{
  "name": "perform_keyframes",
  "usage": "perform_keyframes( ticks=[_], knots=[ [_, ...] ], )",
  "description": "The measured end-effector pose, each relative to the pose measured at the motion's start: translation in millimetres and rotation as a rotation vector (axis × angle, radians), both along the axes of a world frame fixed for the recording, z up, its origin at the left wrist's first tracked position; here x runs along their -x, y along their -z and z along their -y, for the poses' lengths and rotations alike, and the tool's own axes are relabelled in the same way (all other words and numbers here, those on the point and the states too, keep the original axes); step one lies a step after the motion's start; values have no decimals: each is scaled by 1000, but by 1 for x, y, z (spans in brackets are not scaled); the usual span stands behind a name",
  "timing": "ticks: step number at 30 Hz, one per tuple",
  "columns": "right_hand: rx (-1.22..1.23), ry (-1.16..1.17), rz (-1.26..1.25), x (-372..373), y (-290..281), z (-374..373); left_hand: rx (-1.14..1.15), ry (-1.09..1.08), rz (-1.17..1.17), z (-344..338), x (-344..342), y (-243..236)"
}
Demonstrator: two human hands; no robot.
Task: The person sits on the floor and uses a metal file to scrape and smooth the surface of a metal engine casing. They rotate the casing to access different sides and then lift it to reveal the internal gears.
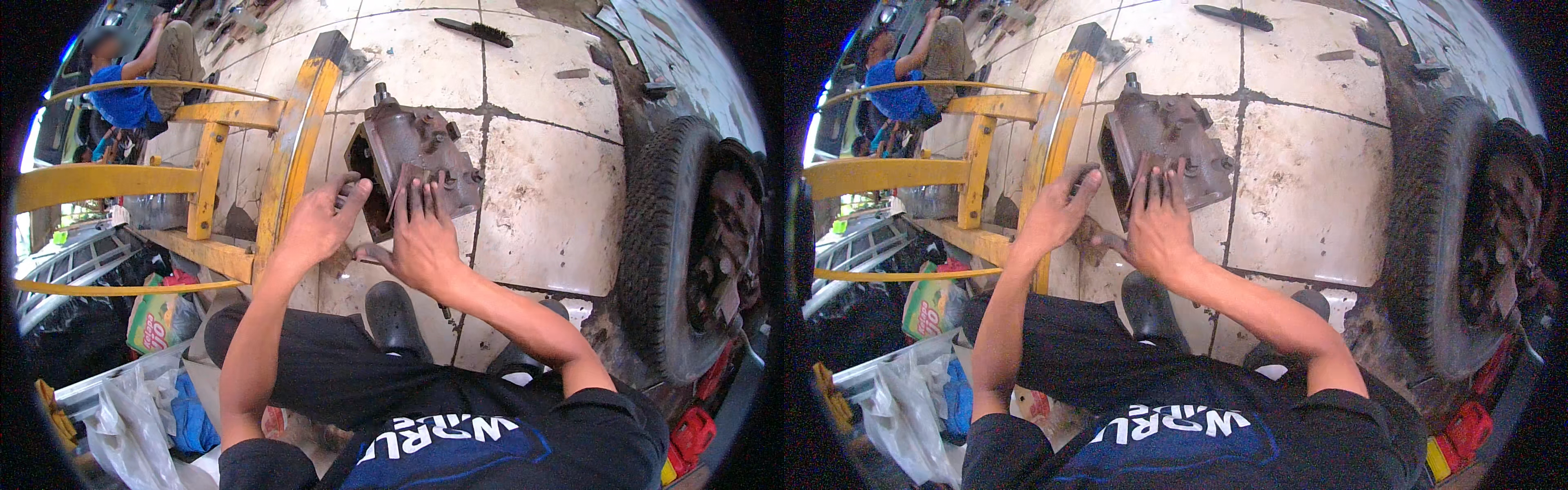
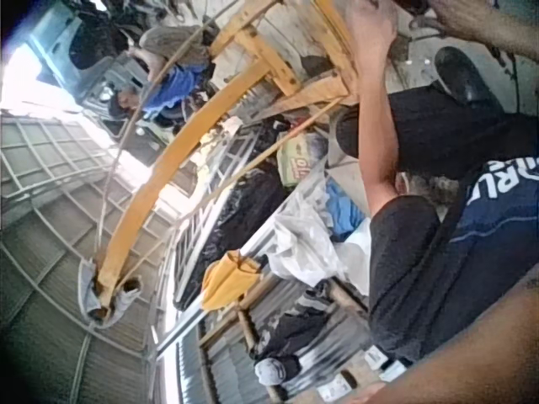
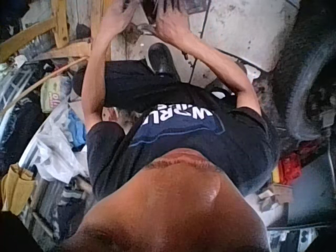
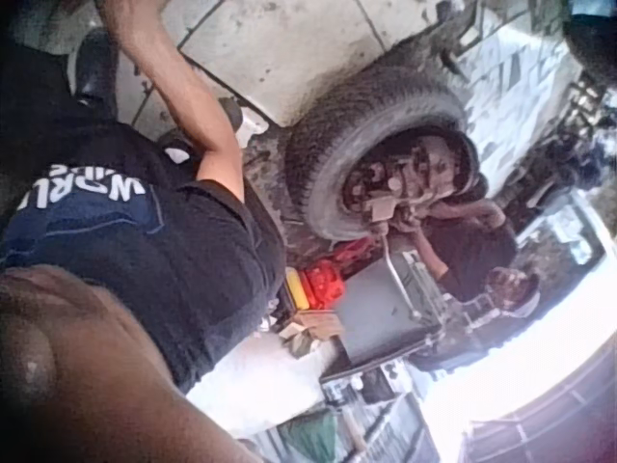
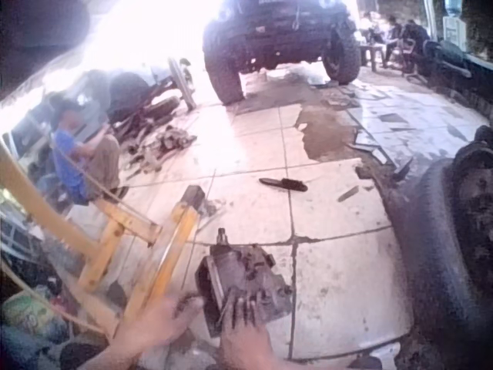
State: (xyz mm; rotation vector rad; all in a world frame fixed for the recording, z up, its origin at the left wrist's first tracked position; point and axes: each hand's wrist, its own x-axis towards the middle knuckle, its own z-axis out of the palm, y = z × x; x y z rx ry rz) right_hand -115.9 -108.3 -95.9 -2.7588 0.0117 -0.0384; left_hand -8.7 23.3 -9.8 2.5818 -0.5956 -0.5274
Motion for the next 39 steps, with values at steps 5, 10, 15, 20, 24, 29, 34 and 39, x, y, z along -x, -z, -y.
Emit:
perform_keyframes(
  ticks=[5, 10, 15, 20, 24, 29, 34, 39],
  knots=[
    [25, 204, 69, -32, 11, -3, -21, -18, -54, 11, -8, 2],
    [-112, 178, 188, -27, 24, 2, 81, -42, -18, 9, -9, -18],
    [-117, -44, 141, -13, 20, 20, 88, -51, 6, 6, -4, -33],
    [-130, 118, 194, -49, 40, 28, 93, 8, 25, 12, 7, -40],
    [-7, -30, 56, -33, 21, 14, 113, -51, -42, 1, 9, -43],
    [357, 142, 114, -57, 19, 25, 109, -43, 36, -4, 7, -45],
    [220, 35, 111, -60, 18, 53, -89, 122, -28, 4, -6, -59],
    [341, 34, 55, -49, 15, 41, -171, 246, 203, 16, -77, -4]
  ],
)
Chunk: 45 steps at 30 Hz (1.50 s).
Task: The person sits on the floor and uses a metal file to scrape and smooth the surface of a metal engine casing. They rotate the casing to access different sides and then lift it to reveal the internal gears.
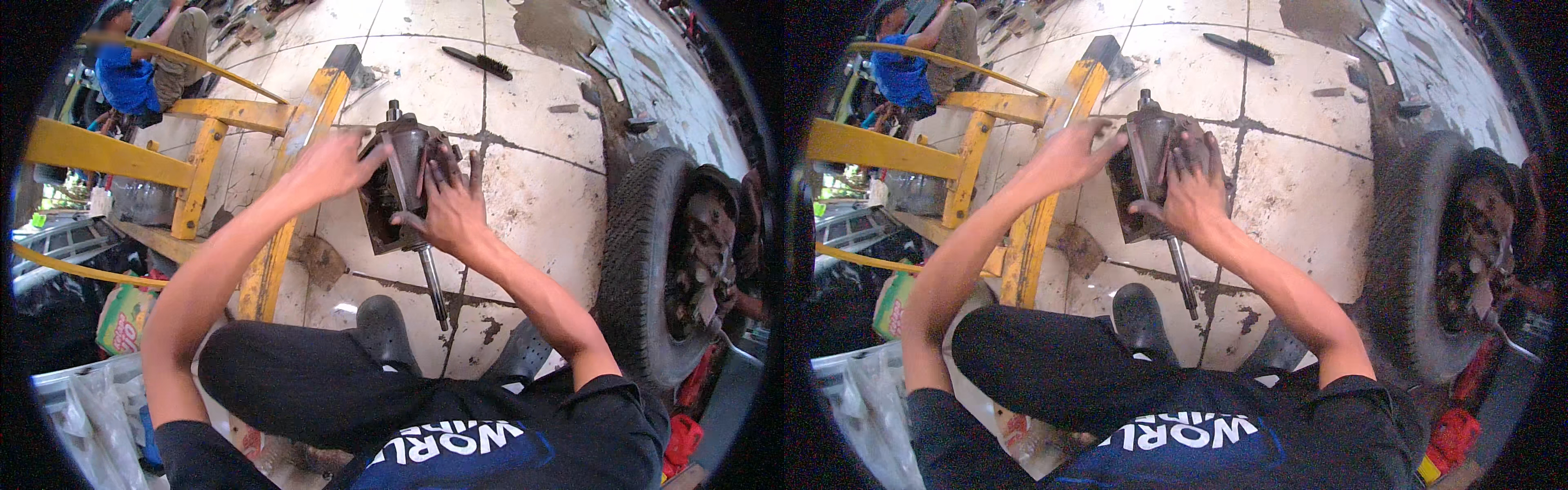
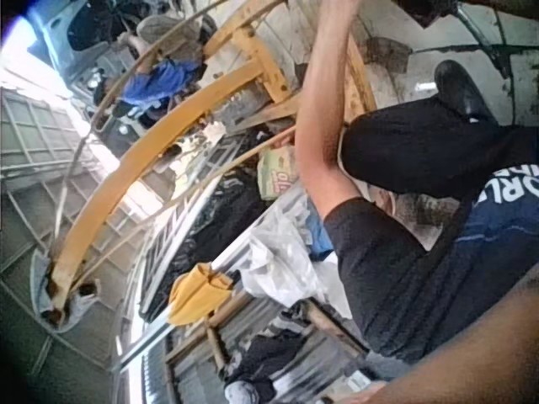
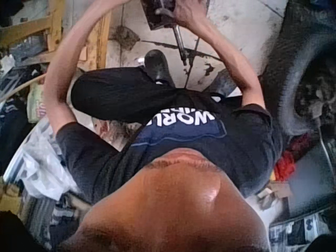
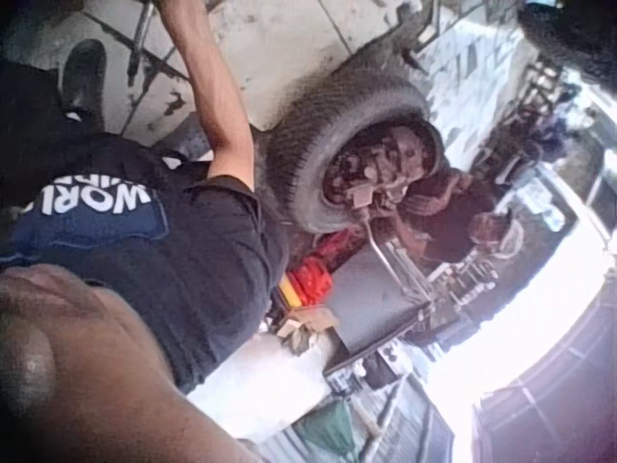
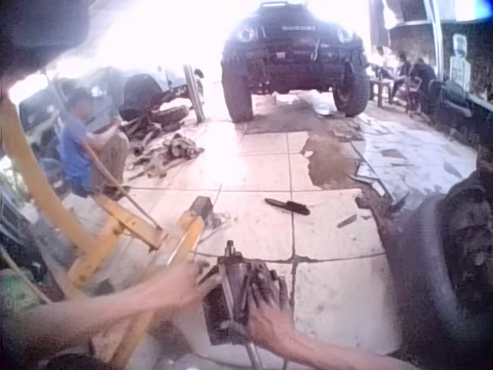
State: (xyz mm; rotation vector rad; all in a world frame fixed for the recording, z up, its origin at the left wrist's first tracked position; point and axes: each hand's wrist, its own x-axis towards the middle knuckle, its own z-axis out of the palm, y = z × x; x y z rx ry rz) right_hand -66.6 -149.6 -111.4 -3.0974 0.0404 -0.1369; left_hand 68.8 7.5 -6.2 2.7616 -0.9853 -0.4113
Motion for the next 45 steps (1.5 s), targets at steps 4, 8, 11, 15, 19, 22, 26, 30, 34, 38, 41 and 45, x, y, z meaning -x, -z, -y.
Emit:
perform_keyframes(
  ticks=[4, 8, 11, 15, 19, 22, 26, 30, 34, 38, 41, 45],
  knots=[
    [-174, -49, 15, -31, 4, 18, 445, 35, 133, 25, -68, 85],
    [71, 68, -98, -5, -2, -5, 441, -134, -96, 46, -62, 119],
    [-73, 90, -43, -30, 1, 11, 500, -64, -180, 54, -50, 120],
    [93, 180, -120, -19, -2, -26, 445, -171, -174, 54, -55, 122],
    [-95, 171, -32, -32, -5, -17, 462, -163, -203, 68, -59, 114],
    [-23, 201, -67, -15, -8, -31, 428, -96, -169, 75, -64, 112],
    [-10, 230, -106, -14, 0, -26, 480, -101, -143, 80, -69, 132],
    [38, 248, -203, -2, -1, -27, 440, -82, -71, 79, -68, 132],
    [3, 176, -162, -17, -11, -5, 441, -76, -157, 84, -65, 121],
    [17, 174, -128, -20, -7, -6, 460, -103, -111, 85, -71, 135],
    [-25, 252, -256, -2, -11, -25, 427, -96, -109, 80, -65, 130],
    [-190, 320, -201, -24, -13, -20, 447, -58, -129, 86, -68, 133]
  ],
)
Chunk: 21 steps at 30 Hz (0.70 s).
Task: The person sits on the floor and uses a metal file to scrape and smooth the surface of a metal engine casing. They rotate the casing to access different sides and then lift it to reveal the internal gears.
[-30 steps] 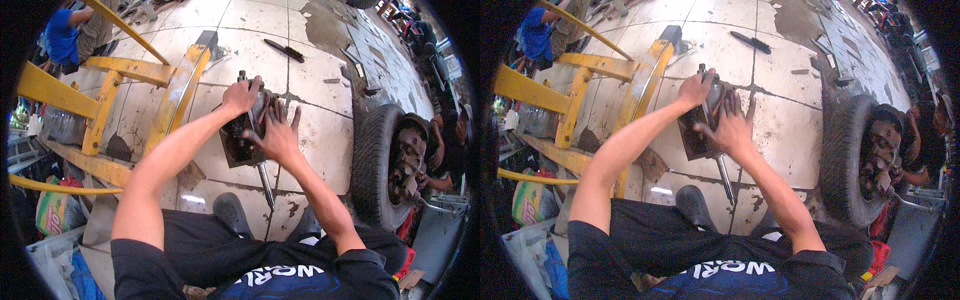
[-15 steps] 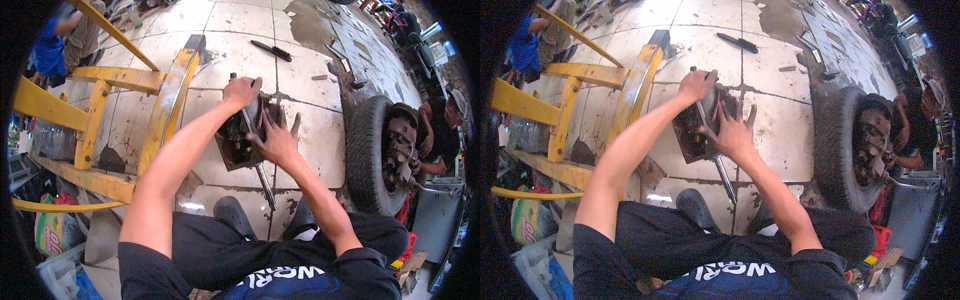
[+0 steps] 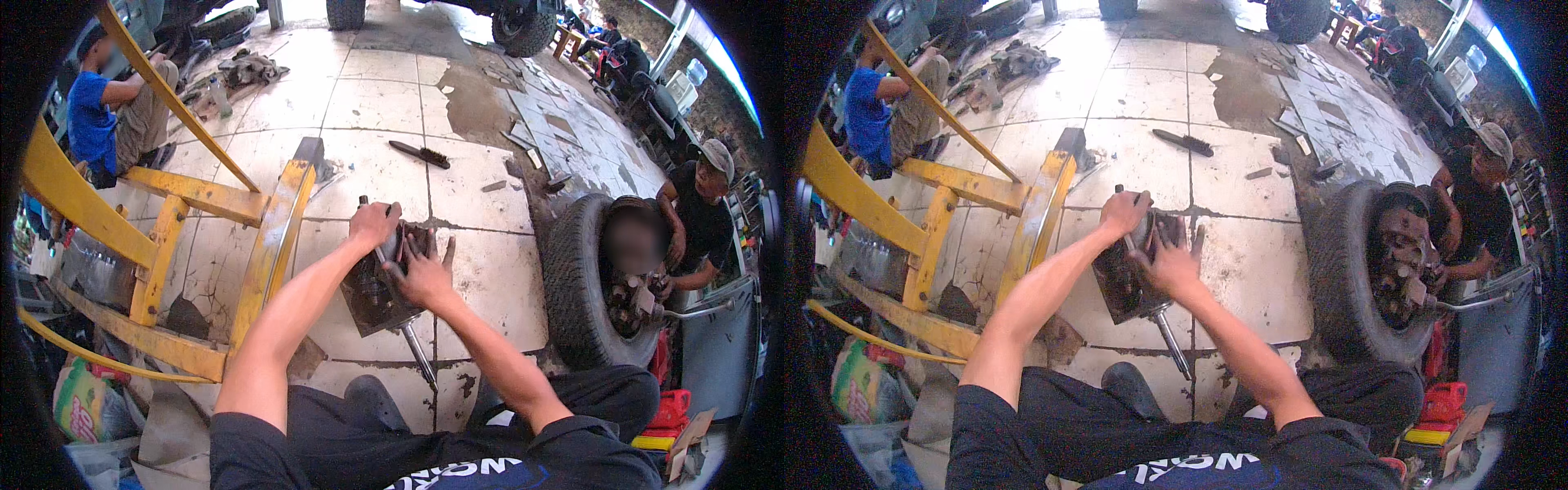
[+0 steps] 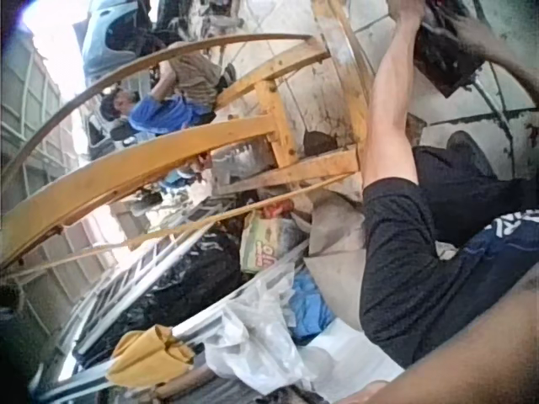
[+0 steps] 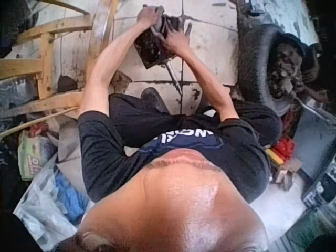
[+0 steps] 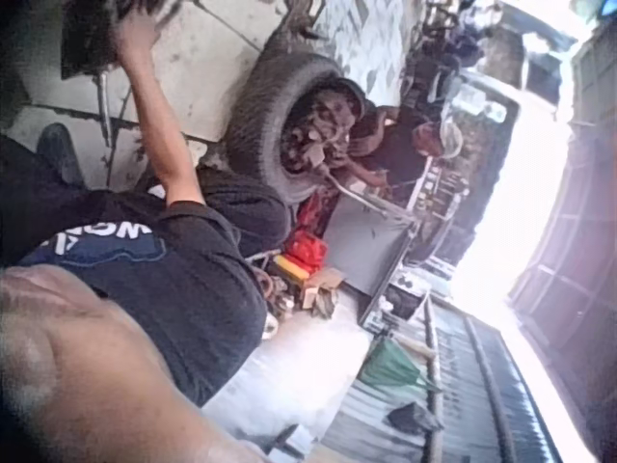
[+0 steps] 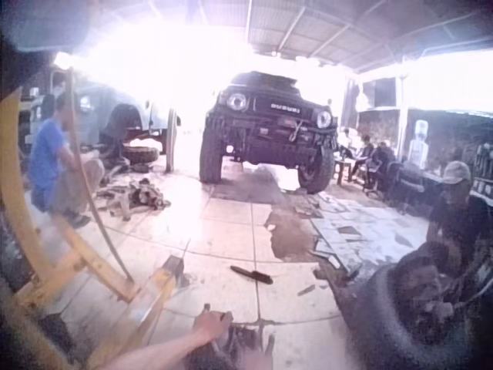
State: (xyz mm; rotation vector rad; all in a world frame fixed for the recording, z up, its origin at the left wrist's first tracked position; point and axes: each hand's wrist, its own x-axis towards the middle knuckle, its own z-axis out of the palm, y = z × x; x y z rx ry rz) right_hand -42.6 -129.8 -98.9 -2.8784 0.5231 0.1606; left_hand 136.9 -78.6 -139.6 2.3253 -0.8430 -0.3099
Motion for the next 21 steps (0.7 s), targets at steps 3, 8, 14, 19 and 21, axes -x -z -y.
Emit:
perform_keyframes(
  ticks=[3, 8, 14, 19, 21],
  knots=[
    [132, 76, 85, 12, 14, -47, 22, -7, 6, -10, -4, 3],
    [67, 148, 129, 27, 15, -44, 119, 241, -30, -20, -3, -2],
    [107, 141, 146, 23, 20, -47, 149, 207, -19, -22, -4, 5],
    [61, 110, 197, 38, 27, -48, 107, 91, 55, -25, 10, -1],
    [34, 57, 240, 42, 32, -46, 28, 30, 55, -31, 16, -3]
  ],
)
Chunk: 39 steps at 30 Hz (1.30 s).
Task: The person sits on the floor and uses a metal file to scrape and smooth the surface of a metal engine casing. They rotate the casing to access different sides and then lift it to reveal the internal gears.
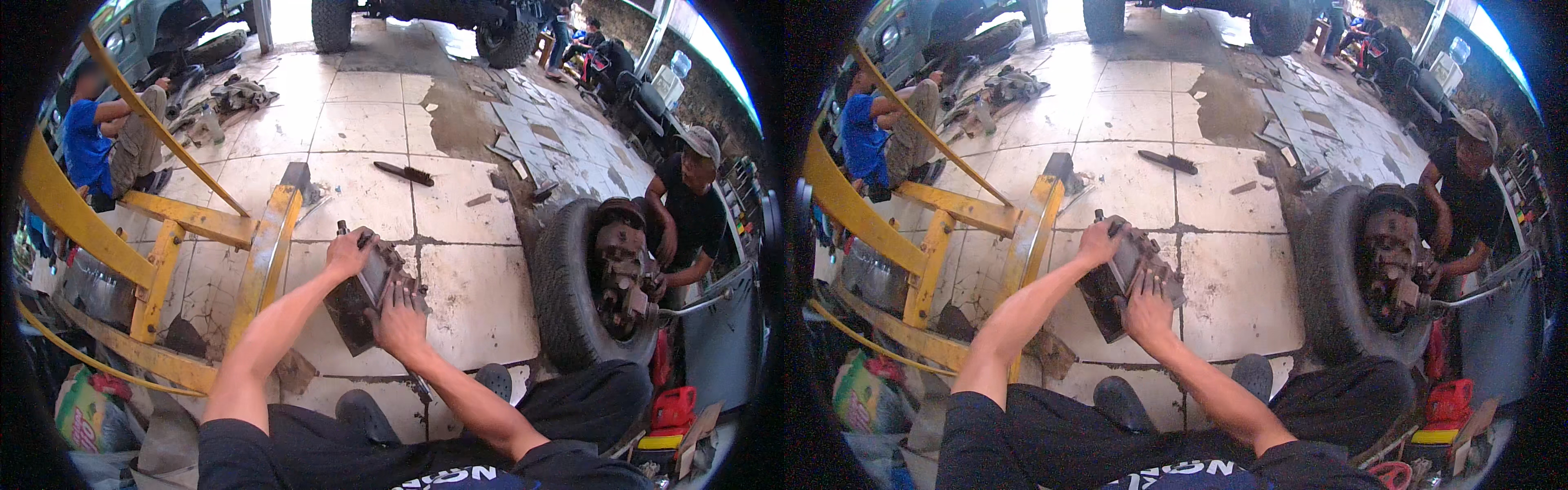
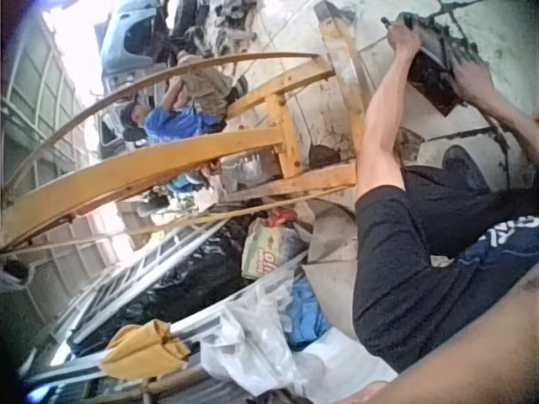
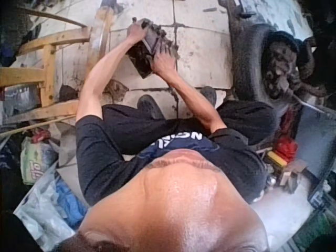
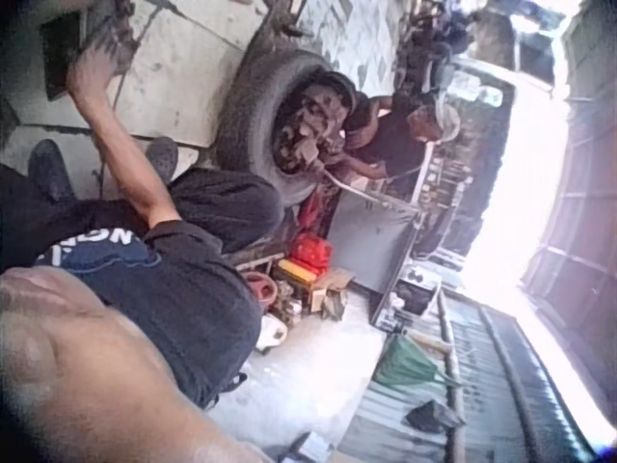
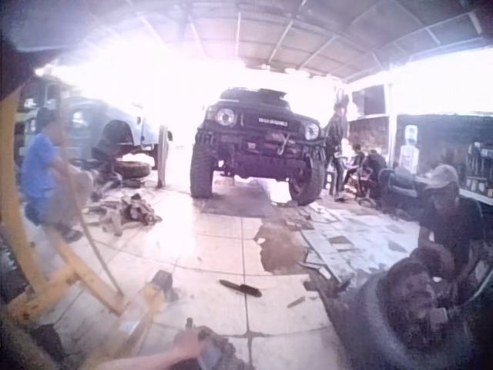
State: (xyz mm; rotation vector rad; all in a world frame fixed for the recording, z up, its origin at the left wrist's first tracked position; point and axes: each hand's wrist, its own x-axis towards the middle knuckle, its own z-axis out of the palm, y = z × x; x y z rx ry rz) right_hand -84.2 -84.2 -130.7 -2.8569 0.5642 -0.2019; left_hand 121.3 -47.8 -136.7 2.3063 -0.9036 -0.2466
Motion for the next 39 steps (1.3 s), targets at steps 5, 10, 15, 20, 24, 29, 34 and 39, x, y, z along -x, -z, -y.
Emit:
perform_keyframes(
  ticks=[5, 10, 15, 20, 24, 29, 34, 39],
  knots=[
    [162, -66, 40, 15, 4, 0, 71, -161, 74, -13, 21, 6],
    [71, -90, -68, 27, -11, 16, 97, -403, -49, -29, 56, -3],
    [160, -113, -51, 30, -12, 35, 143, -465, -122, -41, 71, -5],
    [-10, -92, -21, 22, -21, 28, 156, -371, 274, -58, 58, 17],
    [-136, -14, -10, -5, -24, 28, 259, -215, 17, -56, 45, -9],
    [-188, 172, -54, -59, -24, 21, 341, -140, -132, -31, 25, -21],
    [-233, 118, 12, -55, -18, 12, 400, -118, -229, -37, 21, -3],
    [-409, 229, -110, -77, -16, 33, 598, -92, -348, -28, 18, 13]
  ],
)
